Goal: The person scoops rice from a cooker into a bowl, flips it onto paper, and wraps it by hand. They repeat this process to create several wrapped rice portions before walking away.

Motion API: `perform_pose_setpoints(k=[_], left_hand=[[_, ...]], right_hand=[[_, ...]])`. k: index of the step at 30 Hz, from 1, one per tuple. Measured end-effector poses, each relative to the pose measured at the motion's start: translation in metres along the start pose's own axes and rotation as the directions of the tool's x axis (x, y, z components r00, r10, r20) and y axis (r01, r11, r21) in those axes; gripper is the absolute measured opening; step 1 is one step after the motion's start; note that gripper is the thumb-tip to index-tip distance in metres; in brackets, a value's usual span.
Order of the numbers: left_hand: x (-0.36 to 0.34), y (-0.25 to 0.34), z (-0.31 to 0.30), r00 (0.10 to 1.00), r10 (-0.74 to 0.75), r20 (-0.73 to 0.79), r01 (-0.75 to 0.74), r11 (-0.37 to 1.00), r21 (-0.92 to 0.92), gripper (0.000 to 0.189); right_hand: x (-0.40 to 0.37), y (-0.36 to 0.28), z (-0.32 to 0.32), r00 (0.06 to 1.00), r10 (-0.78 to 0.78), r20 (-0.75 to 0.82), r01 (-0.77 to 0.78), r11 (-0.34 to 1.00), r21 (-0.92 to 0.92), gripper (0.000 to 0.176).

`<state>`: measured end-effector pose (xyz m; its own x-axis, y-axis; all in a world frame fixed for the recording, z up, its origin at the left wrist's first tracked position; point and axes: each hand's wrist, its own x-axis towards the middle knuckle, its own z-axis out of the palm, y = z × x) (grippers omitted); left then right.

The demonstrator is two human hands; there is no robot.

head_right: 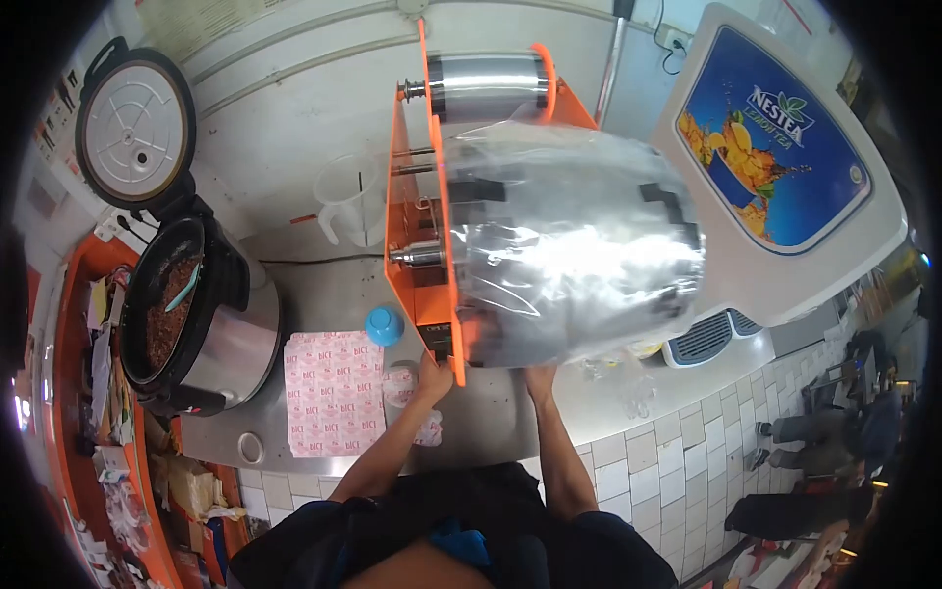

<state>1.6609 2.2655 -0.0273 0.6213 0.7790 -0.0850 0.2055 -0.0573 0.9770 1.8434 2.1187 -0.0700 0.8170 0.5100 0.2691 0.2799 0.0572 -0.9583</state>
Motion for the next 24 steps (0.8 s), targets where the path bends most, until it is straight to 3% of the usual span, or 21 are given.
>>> perform_pose_setpoints(k=[2,3,5,6,7,11,15,18,20,21,23,24], left_hand=[[0.008,0.024,-0.002,0.996,0.044,-0.074,-0.050,0.996,-0.080,0.064],[0.009,0.055,-0.011,0.998,0.030,-0.058,-0.027,0.998,0.055,0.062],[0.035,0.024,-0.015,0.996,0.086,-0.025,-0.084,0.995,0.046,0.061],[0.050,0.014,-0.017,0.989,0.150,-0.004,-0.150,0.988,0.039,0.060],[0.049,0.027,-0.017,0.995,0.103,0.000,-0.103,0.995,-0.001,0.059],[0.075,-0.008,0.011,0.966,0.222,-0.131,-0.207,0.971,0.117,0.068],[0.081,-0.004,0.014,0.977,0.182,-0.107,-0.183,0.983,-0.002,0.071],[0.090,-0.003,0.010,0.968,0.237,-0.081,-0.237,0.971,0.009,0.071],[0.091,0.001,0.007,0.991,0.132,-0.015,-0.132,0.991,0.003,0.072],[0.093,0.006,0.006,0.994,0.108,-0.032,-0.108,0.994,-0.001,0.072],[0.080,0.014,-0.002,0.993,0.114,-0.004,-0.113,0.986,0.125,0.078],[0.054,0.023,-0.012,0.996,0.086,-0.020,-0.083,0.988,0.129,0.078]], right_hand=[[0.023,-0.012,0.014,0.990,0.136,0.029,-0.139,0.959,0.249,0.015],[0.030,-0.022,0.022,0.988,0.155,-0.001,-0.151,0.962,0.229,0.016],[0.040,-0.030,0.026,0.983,0.180,-0.032,-0.170,0.964,0.205,0.018],[0.051,-0.024,0.033,0.994,0.083,-0.072,-0.075,0.990,0.116,0.017],[0.051,-0.016,0.038,0.995,0.000,-0.099,0.002,1.000,0.020,0.016],[0.088,0.006,0.038,0.990,0.051,-0.131,-0.034,0.991,0.131,0.021],[0.092,0.001,0.035,0.991,0.077,-0.108,-0.072,0.996,0.047,0.023],[0.096,-0.002,0.038,0.987,0.117,-0.109,-0.103,0.986,0.130,0.024],[0.098,0.003,0.041,0.986,0.046,-0.159,-0.038,0.998,0.050,0.027],[0.101,0.000,0.039,0.989,0.060,-0.135,-0.055,0.998,0.045,0.027],[0.091,-0.013,0.031,0.993,0.094,-0.070,-0.106,0.974,-0.202,0.025],[0.073,-0.028,0.031,0.992,0.116,-0.046,-0.123,0.971,-0.203,0.025]])
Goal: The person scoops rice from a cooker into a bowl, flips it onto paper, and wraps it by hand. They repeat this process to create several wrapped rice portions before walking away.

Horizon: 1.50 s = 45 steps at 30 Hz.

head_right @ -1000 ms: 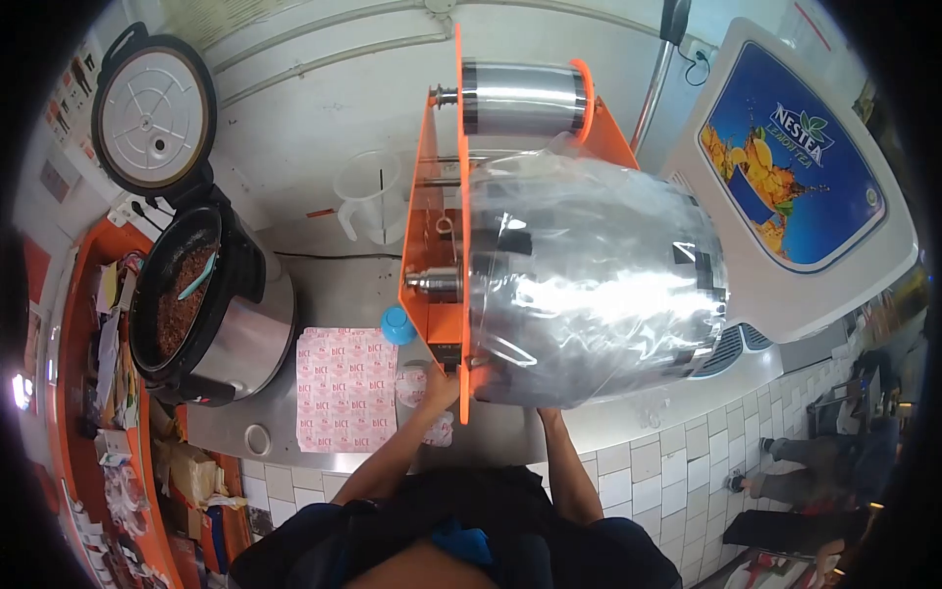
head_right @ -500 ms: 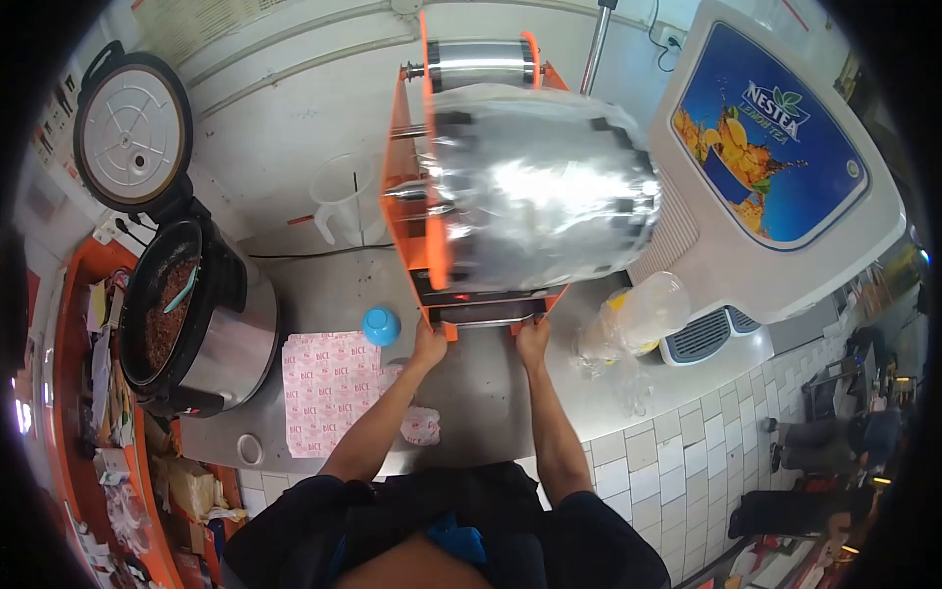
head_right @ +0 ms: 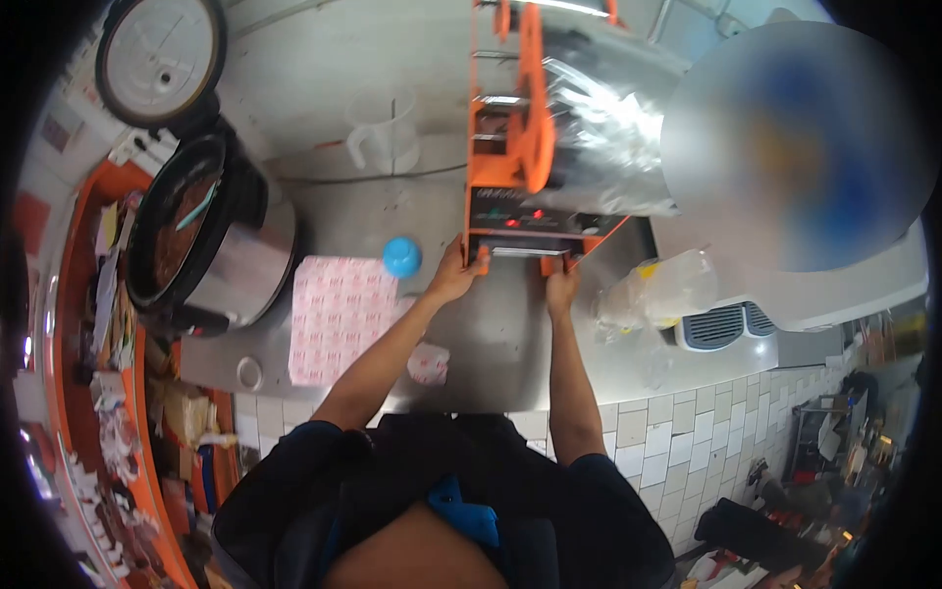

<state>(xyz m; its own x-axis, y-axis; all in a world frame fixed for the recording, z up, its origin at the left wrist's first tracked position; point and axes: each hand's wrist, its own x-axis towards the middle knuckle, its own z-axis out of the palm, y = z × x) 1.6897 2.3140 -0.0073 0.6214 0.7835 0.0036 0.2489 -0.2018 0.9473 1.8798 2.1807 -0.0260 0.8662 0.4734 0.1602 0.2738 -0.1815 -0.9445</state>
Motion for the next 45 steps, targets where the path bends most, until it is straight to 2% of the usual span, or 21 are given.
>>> perform_pose_setpoints(k=[2,4,7,9,13,15,16,18,20,22,24,25,27,29,30,35,37,42,43,44,45], left_hand=[[-0.041,0.046,-0.033,0.998,-0.043,0.036,0.030,0.952,0.304,0.085],[-0.099,0.058,-0.080,0.963,0.270,-0.029,-0.259,0.945,0.198,0.077],[-0.189,0.028,-0.153,0.997,0.073,-0.027,-0.072,0.997,0.025,0.058],[-0.243,-0.003,-0.191,0.968,-0.246,-0.038,0.229,0.939,-0.257,0.041],[-0.263,0.001,-0.245,0.957,-0.276,-0.089,0.265,0.957,-0.119,0.037],[-0.253,-0.023,-0.262,0.974,-0.224,0.029,0.226,0.962,-0.156,0.039],[-0.248,-0.029,-0.270,0.976,-0.196,0.093,0.211,0.959,-0.189,0.040],[-0.243,-0.031,-0.295,0.957,-0.161,0.242,0.189,0.977,-0.098,0.039],[-0.248,-0.055,-0.316,0.929,-0.066,0.364,0.126,0.982,-0.143,0.038],[-0.258,-0.062,-0.349,0.883,-0.088,0.461,0.213,0.951,-0.225,0.037],[-0.265,-0.077,-0.380,0.865,-0.119,0.488,0.233,0.956,-0.179,0.039],[-0.271,-0.068,-0.394,0.847,-0.116,0.519,0.239,0.955,-0.176,0.039],[-0.261,-0.063,-0.431,0.808,-0.255,0.531,0.307,0.952,-0.010,0.039],[-0.254,-0.073,-0.447,0.818,-0.186,0.544,0.256,0.965,-0.055,0.039],[-0.251,-0.078,-0.449,0.836,-0.123,0.535,0.215,0.970,-0.113,0.039],[-0.243,-0.056,-0.455,0.842,-0.154,0.517,0.200,0.979,-0.034,0.038],[-0.246,-0.051,-0.457,0.869,-0.119,0.481,0.173,0.983,-0.069,0.037],[-0.272,-0.077,-0.452,0.841,-0.168,0.514,0.332,0.911,-0.246,0.039],[-0.274,-0.081,-0.451,0.825,-0.253,0.506,0.472,0.802,-0.368,0.046],[-0.271,-0.082,-0.446,0.800,-0.318,0.508,0.573,0.656,-0.492,0.054],[-0.261,-0.075,-0.444,0.755,-0.324,0.570,0.655,0.413,-0.633,0.058]], right_hand=[[-0.026,-0.032,0.001,0.986,-0.050,-0.161,0.108,0.919,0.379,0.025],[-0.081,-0.019,-0.002,0.944,0.131,-0.304,-0.024,0.943,0.331,0.036],[-0.157,-0.023,0.005,0.997,0.003,-0.077,0.022,0.944,0.329,0.053],[-0.193,-0.098,0.011,0.768,-0.172,0.617,0.345,0.923,-0.172,0.070],[-0.230,-0.100,0.038,0.685,-0.080,0.724,0.580,0.662,-0.476,0.080],[-0.213,-0.090,0.049,0.638,-0.087,0.765,0.535,0.765,-0.358,0.084],[-0.208,-0.046,0.049,0.593,-0.358,0.721,0.648,0.744,-0.164,0.084],[-0.209,-0.040,0.050,0.783,-0.169,0.598,0.537,0.668,-0.515,0.085],[-0.219,-0.060,0.054,0.969,0.052,0.243,0.148,0.665,-0.733,0.089],[-0.224,-0.075,0.068,0.987,0.158,-0.014,-0.120,0.684,-0.719,0.086],[-0.203,-0.056,0.063,0.924,-0.157,0.349,0.372,0.578,-0.726,0.071],[-0.218,-0.073,0.063,0.936,-0.136,0.325,0.342,0.574,-0.744,0.071],[-0.226,-0.106,0.107,0.975,-0.036,-0.218,-0.124,0.727,-0.675,0.057],[-0.229,-0.145,0.138,0.913,-0.394,0.106,0.362,0.666,-0.653,0.063],[-0.225,-0.152,0.156,0.913,-0.296,0.282,0.406,0.585,-0.702,0.070],[-0.171,-0.141,0.216,0.969,0.099,0.227,0.184,0.328,-0.927,0.073],[-0.152,-0.136,0.240,0.989,-0.136,0.054,0.113,0.478,-0.871,0.072],[-0.107,-0.129,0.260,0.954,0.012,0.298,0.232,0.602,-0.764,0.061],[-0.136,-0.176,0.252,0.944,0.098,0.314,0.122,0.782,-0.611,0.061],[-0.166,-0.216,0.243,0.838,0.187,0.512,0.005,0.937,-0.349,0.058],[-0.196,-0.273,0.232,0.614,0.449,0.649,-0.119,0.865,-0.487,0.059]])
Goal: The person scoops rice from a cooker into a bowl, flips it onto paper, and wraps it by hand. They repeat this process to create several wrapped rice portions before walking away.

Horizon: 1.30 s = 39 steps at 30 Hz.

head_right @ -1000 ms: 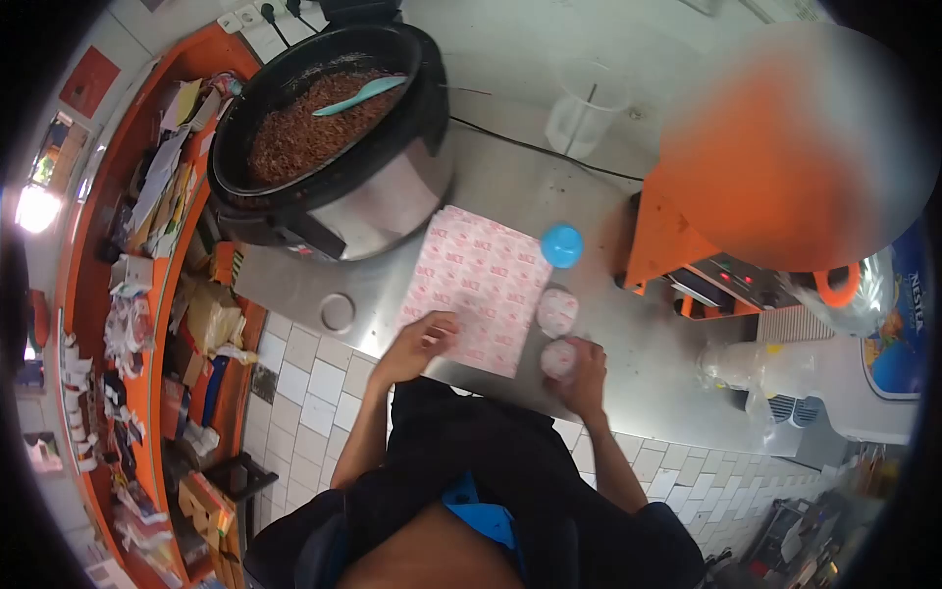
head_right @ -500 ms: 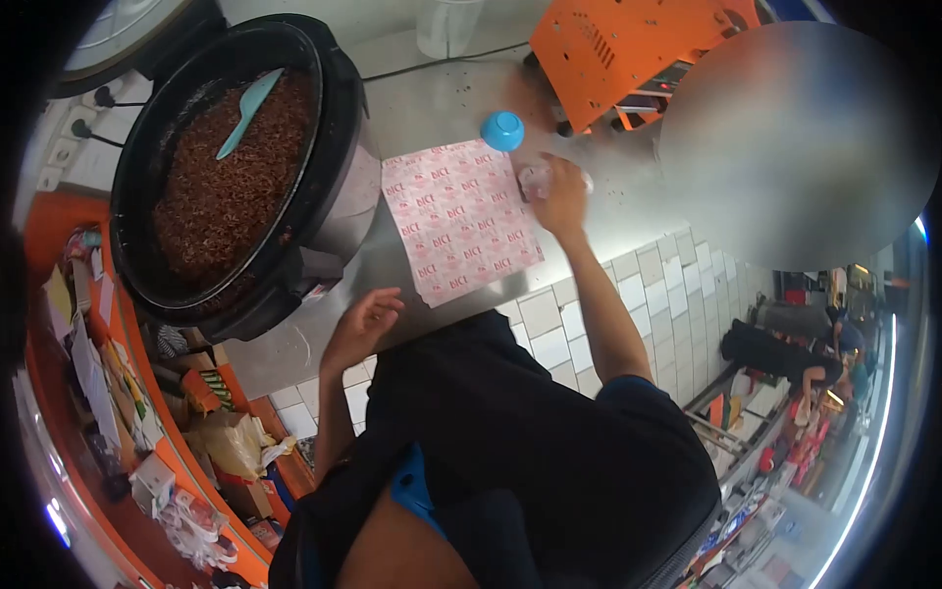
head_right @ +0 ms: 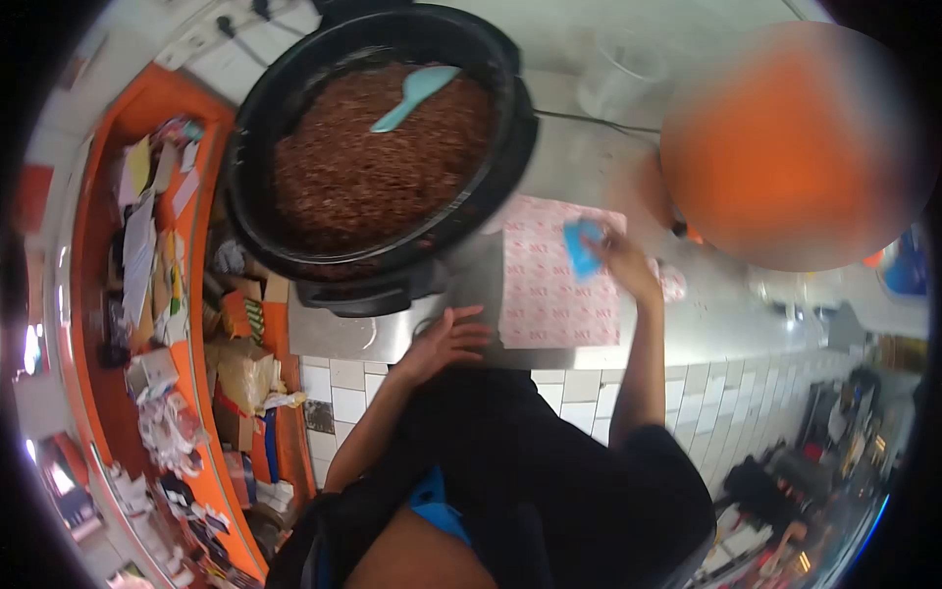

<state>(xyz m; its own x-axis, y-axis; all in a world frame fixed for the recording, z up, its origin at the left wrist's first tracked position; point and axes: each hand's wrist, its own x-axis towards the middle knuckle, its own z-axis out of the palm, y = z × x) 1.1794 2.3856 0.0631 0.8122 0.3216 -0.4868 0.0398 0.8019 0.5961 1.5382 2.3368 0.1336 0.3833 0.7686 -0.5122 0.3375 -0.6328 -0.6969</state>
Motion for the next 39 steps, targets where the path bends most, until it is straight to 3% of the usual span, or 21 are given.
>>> perform_pose_setpoints(k=[1,3,4,6,8,10,11,13,15,17,19,22,23,24,25,26,28,31,33,36,39], left_hand=[[0.001,0.007,0.009,0.996,-0.066,0.062,0.081,0.955,-0.284,0.062],[-0.003,0.018,0.027,0.979,-0.021,0.203,0.089,0.939,-0.331,0.063],[-0.007,0.021,0.028,0.934,0.010,0.358,0.128,0.924,-0.360,0.064],[-0.020,0.010,0.000,0.890,-0.064,0.451,0.170,0.965,-0.198,0.064],[-0.040,0.020,-0.021,0.825,-0.158,0.543,0.195,0.981,-0.010,0.065],[-0.071,0.048,-0.034,0.834,-0.075,0.547,0.098,0.995,-0.013,0.063],[-0.084,0.047,-0.053,0.819,-0.089,0.567,0.112,0.994,-0.007,0.063],[-0.101,0.048,-0.096,0.967,0.014,0.253,-0.019,1.000,0.017,0.068],[-0.122,0.056,-0.120,0.931,0.105,0.350,-0.117,0.993,0.014,0.070],[-0.134,0.069,-0.138,0.883,0.190,0.430,-0.201,0.979,-0.022,0.074],[-0.140,0.085,-0.143,0.898,0.163,0.409,-0.321,0.878,0.355,0.077],[-0.138,0.094,-0.198,0.951,0.286,0.115,-0.296,0.951,0.085,0.064],[-0.138,0.107,-0.208,0.857,0.473,-0.207,-0.458,0.881,0.116,0.060],[-0.140,0.127,-0.209,0.632,0.592,-0.500,-0.583,0.788,0.195,0.058],[-0.146,0.178,-0.191,0.596,0.693,-0.406,-0.791,0.595,-0.145,0.062],[-0.136,0.209,-0.177,0.310,0.668,-0.676,-0.863,0.497,0.096,0.067],[-0.108,0.260,-0.157,0.118,0.738,-0.664,-0.971,0.225,0.078,0.076],[-0.084,0.305,-0.124,0.088,0.801,-0.592,-0.990,0.136,0.036,0.083],[-0.080,0.313,-0.103,0.106,0.835,-0.540,-0.993,0.115,-0.018,0.086],[-0.082,0.305,-0.101,0.088,0.868,-0.489,-0.993,0.117,0.029,0.085],[-0.092,0.285,-0.135,0.123,0.837,-0.533,-0.984,0.173,0.045,0.083]], right_hand=[[-0.037,-0.007,0.021,0.941,-0.310,0.139,0.269,0.929,0.254,0.064],[-0.094,-0.064,0.020,0.837,-0.433,0.335,0.405,0.901,0.155,0.063],[-0.103,-0.095,0.016,0.827,-0.530,0.190,0.522,0.848,0.094,0.058],[-0.114,-0.152,0.015,0.735,-0.677,-0.041,0.678,0.734,0.037,0.048],[-0.101,-0.229,0.040,0.685,-0.729,-0.024,0.729,0.685,-0.013,0.040],[-0.046,-0.282,0.075,0.489,-0.847,0.209,0.841,0.394,-0.371,0.039],[-0.015,-0.290,0.093,0.471,-0.853,0.226,0.786,0.289,-0.547,0.037],[0.051,-0.297,0.122,0.516,-0.814,0.268,0.564,0.087,-0.821,0.028],[0.079,-0.314,0.128,0.590,-0.766,0.257,0.398,-0.001,-0.917,0.022],[0.088,-0.328,0.132,0.693,-0.712,0.115,0.044,-0.118,-0.992,0.014],[0.127,-0.321,0.118,0.798,-0.601,-0.044,-0.038,0.022,-0.999,0.012],[0.094,-0.348,0.091,0.898,-0.440,-0.013,-0.012,0.006,-1.000,0.016],[0.077,-0.355,0.089,0.889,-0.454,-0.059,-0.033,0.065,-0.997,0.017],[0.084,-0.357,0.086,0.891,-0.451,-0.060,-0.042,0.050,-0.998,0.017],[0.091,-0.351,0.084,0.888,-0.438,-0.141,-0.073,0.170,-0.983,0.018],[0.093,-0.338,0.091,0.887,-0.405,-0.223,-0.102,0.299,-0.949,0.020],[0.105,-0.329,0.114,0.903,-0.408,-0.136,-0.049,0.216,-0.975,0.023],[0.084,-0.348,0.129,0.927,-0.376,0.014,0.070,0.135,-0.988,0.027],[0.046,-0.362,0.142,0.976,-0.175,0.130,0.144,0.065,-0.987,0.024],[0.021,-0.367,0.143,0.877,-0.301,0.375,0.364,-0.093,-0.927,0.019],[0.078,-0.376,0.121,0.832,-0.527,0.172,0.096,-0.169,-0.981,0.018]])
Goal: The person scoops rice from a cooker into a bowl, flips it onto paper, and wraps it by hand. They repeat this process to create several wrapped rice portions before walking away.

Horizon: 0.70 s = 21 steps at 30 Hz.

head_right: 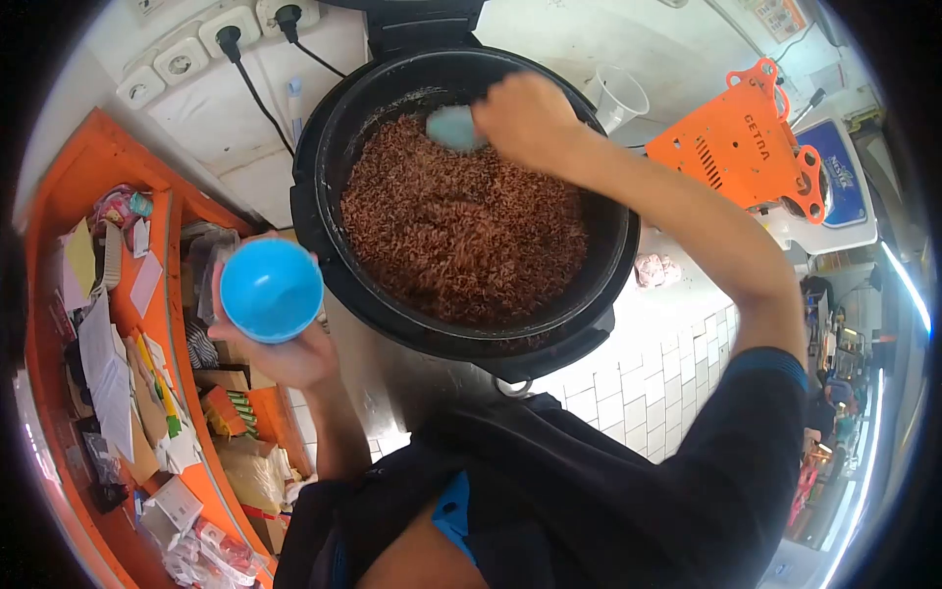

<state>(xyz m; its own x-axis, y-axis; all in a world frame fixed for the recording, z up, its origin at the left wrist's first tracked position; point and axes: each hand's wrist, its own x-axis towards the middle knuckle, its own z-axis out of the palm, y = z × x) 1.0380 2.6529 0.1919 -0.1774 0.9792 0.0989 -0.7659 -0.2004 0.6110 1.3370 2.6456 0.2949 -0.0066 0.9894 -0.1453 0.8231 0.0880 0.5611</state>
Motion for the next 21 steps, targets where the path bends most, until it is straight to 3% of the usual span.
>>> perform_pose_setpoints(k=[2,3,5,6,8,9,11,13,15,16,17,18,19,21], left_hand=[[-0.005,0.013,-0.034,0.974,-0.166,-0.152,0.182,0.979,0.095,0.075],[-0.011,0.027,-0.040,0.976,-0.153,-0.153,0.171,0.979,0.110,0.075],[-0.018,0.050,-0.046,0.937,-0.349,-0.028,0.344,0.934,-0.100,0.066],[-0.017,0.057,-0.051,0.942,-0.335,-0.032,0.331,0.939,-0.094,0.066],[-0.021,0.070,-0.060,0.970,-0.241,0.025,0.226,0.937,0.265,0.064],[-0.022,0.073,-0.044,0.967,-0.207,-0.149,0.243,0.925,0.292,0.065],[-0.016,0.078,-0.020,0.983,-0.119,0.143,0.050,0.910,0.411,0.060],[-0.008,0.078,0.036,0.892,-0.054,0.449,-0.278,0.718,0.638,0.052],[-0.008,0.075,0.095,0.674,-0.331,0.661,-0.531,0.404,0.744,0.047],[-0.014,0.056,0.116,0.661,-0.445,0.604,-0.602,0.166,0.781,0.045],[-0.017,0.036,0.135,0.662,-0.542,0.518,-0.655,-0.080,0.752,0.044],[-0.018,0.013,0.137,0.532,-0.652,0.541,-0.817,-0.228,0.529,0.044],[-0.019,-0.017,0.131,0.410,-0.761,0.503,-0.912,-0.325,0.252,0.045],[-0.016,-0.074,0.130,0.430,-0.881,0.196,-0.841,-0.313,0.441,0.045]], right_hand=[[0.047,0.004,0.031,0.960,0.026,-0.277,-0.090,0.971,-0.219,0.015],[0.064,-0.007,0.045,0.958,0.024,-0.287,-0.086,0.975,-0.205,0.015],[0.092,-0.024,0.060,0.853,-0.227,-0.470,0.166,0.972,-0.167,0.014],[0.088,-0.025,0.054,0.845,-0.231,-0.482,0.172,0.971,-0.164,0.014],[0.057,-0.025,0.036,0.835,-0.356,-0.420,0.307,0.934,-0.180,0.015],[0.038,-0.019,0.031,0.802,-0.411,-0.433,0.398,0.909,-0.125,0.016],[-0.007,-0.021,0.025,0.780,-0.497,-0.380,0.496,0.861,-0.109,0.017],[-0.046,-0.019,0.025,0.752,-0.571,-0.330,0.579,0.811,-0.084,0.019],[-0.075,-0.011,0.029,0.812,-0.457,-0.364,0.442,0.888,-0.127,0.019],[-0.085,-0.004,0.027,0.882,-0.299,-0.364,0.317,0.948,-0.011,0.013],[-0.096,0.006,0.004,0.978,-0.132,-0.162,0.155,0.979,0.135,0.013],[-0.104,0.015,-0.015,0.998,0.015,0.067,-0.030,0.970,0.239,0.017],[-0.107,0.018,-0.010,0.998,0.007,0.056,-0.021,0.969,0.245,0.017],[-0.110,0.016,0.011,0.979,-0.134,0.154,0.027,0.831,0.555,0.029]])
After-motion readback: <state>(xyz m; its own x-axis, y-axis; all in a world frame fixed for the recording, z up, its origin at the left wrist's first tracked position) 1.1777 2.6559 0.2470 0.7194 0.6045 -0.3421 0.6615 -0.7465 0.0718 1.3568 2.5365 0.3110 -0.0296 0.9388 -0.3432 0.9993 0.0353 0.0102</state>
